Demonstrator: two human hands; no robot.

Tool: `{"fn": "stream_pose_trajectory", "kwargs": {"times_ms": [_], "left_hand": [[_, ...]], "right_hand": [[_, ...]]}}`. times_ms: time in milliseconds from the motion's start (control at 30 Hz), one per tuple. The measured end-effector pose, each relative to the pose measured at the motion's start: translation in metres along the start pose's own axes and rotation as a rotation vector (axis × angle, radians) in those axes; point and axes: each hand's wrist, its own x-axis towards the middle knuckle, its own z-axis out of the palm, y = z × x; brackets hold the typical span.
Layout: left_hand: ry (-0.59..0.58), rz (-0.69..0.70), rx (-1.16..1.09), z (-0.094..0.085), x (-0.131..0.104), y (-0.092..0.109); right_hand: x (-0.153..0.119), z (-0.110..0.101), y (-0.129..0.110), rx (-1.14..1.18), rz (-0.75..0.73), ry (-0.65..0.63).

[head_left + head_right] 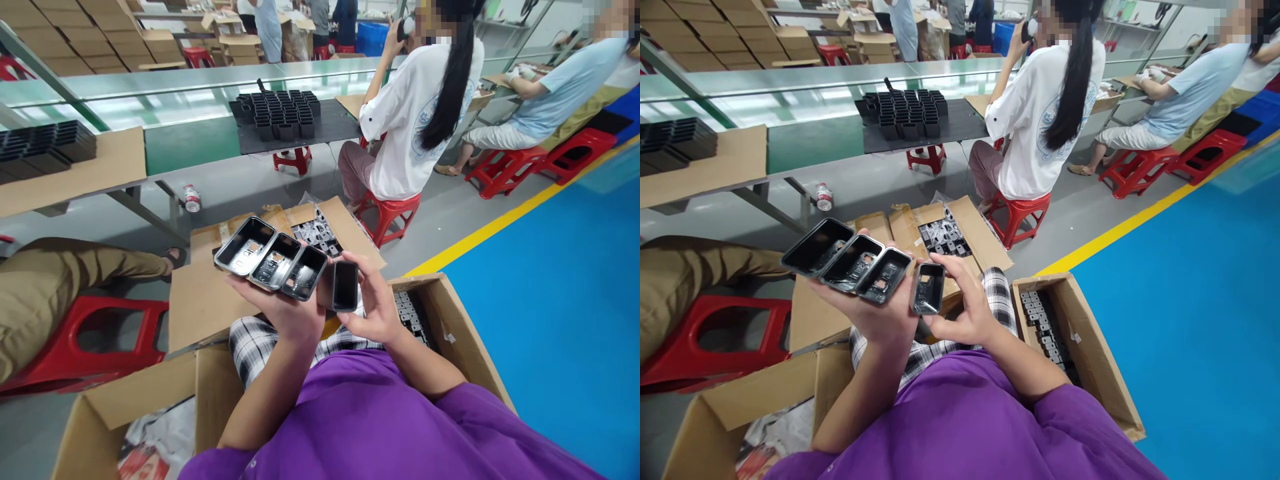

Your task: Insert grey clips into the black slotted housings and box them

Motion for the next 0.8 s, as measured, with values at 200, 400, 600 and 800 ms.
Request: {"fn": "stream_pose_trajectory", "kwargs": {"times_ms": [200, 400, 600, 800], "left_hand": [[0.058, 0.027, 0.06, -0.004, 0.005, -0.001], [0.062, 0.054, 0.088, -0.01, 0.009, -0.003], [0.067, 0.029, 0.087, -0.009, 0.007, -0.002], [0.061, 0.023, 0.111, -0.006, 0.005, -0.001]], "right_hand": [[0.005, -0.003, -0.003, -0.082, -0.05, 0.032], [0.007, -0.004, -0.001, -0.122, -0.06, 0.07], [0.006, -0.003, -0.001, -0.097, -0.058, 0.091], [0.007, -0.005, -0.005, -0.155, -0.074, 0.085]]}}
